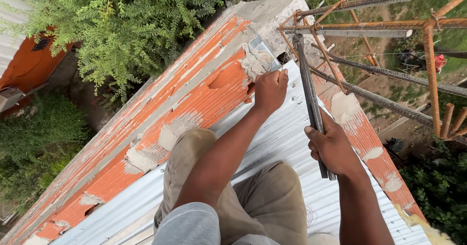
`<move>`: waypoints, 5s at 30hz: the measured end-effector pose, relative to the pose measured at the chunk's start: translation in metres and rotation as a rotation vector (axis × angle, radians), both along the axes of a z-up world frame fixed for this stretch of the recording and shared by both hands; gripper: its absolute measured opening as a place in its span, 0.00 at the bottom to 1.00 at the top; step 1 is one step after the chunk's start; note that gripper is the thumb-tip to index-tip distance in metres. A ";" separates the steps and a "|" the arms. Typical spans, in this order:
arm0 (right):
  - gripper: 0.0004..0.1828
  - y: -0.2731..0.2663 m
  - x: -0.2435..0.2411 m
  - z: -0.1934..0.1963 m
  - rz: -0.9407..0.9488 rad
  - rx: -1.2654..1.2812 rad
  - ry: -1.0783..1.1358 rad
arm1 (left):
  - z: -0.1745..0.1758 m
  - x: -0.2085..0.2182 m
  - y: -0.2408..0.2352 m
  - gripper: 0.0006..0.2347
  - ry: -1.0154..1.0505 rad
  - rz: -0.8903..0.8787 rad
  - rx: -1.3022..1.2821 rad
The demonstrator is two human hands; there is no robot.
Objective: The person sits on a corrugated metal roof and ties a steel rebar cage using wire and a metal hook tool. They wrap the wire around the rebar intersections and twist it tight to secure the structure.
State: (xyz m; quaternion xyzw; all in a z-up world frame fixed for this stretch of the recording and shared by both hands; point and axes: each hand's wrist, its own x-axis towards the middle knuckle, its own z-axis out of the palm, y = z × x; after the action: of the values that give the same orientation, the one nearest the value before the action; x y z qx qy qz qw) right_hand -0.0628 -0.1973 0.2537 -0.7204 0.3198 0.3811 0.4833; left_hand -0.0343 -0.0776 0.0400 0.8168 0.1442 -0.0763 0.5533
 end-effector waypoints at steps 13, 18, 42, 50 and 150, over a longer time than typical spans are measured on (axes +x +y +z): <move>0.11 0.025 0.108 0.072 0.018 -0.002 0.390 | 0.082 0.036 -0.025 0.13 0.575 0.312 -0.736; 0.39 0.044 0.044 0.045 0.892 -0.662 0.326 | 0.071 0.020 -0.056 0.09 0.928 0.464 -1.098; 0.38 -0.038 -0.085 -0.082 -0.566 0.959 0.064 | -0.032 -0.034 -0.057 0.19 0.555 0.082 -1.855; 0.24 -0.043 -0.075 -0.058 0.266 -0.331 0.065 | -0.045 -0.041 -0.111 0.22 0.464 0.269 -1.478; 0.08 0.029 -0.072 -0.032 -0.125 0.174 0.044 | 0.053 0.148 0.085 0.17 0.695 -0.408 -0.500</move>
State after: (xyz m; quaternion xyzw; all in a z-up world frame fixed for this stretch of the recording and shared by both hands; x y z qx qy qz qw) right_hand -0.1348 -0.1678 0.2220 -0.6457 0.3403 0.3925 0.5597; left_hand 0.1139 0.0077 0.0935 0.5962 0.1346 -0.4847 0.6257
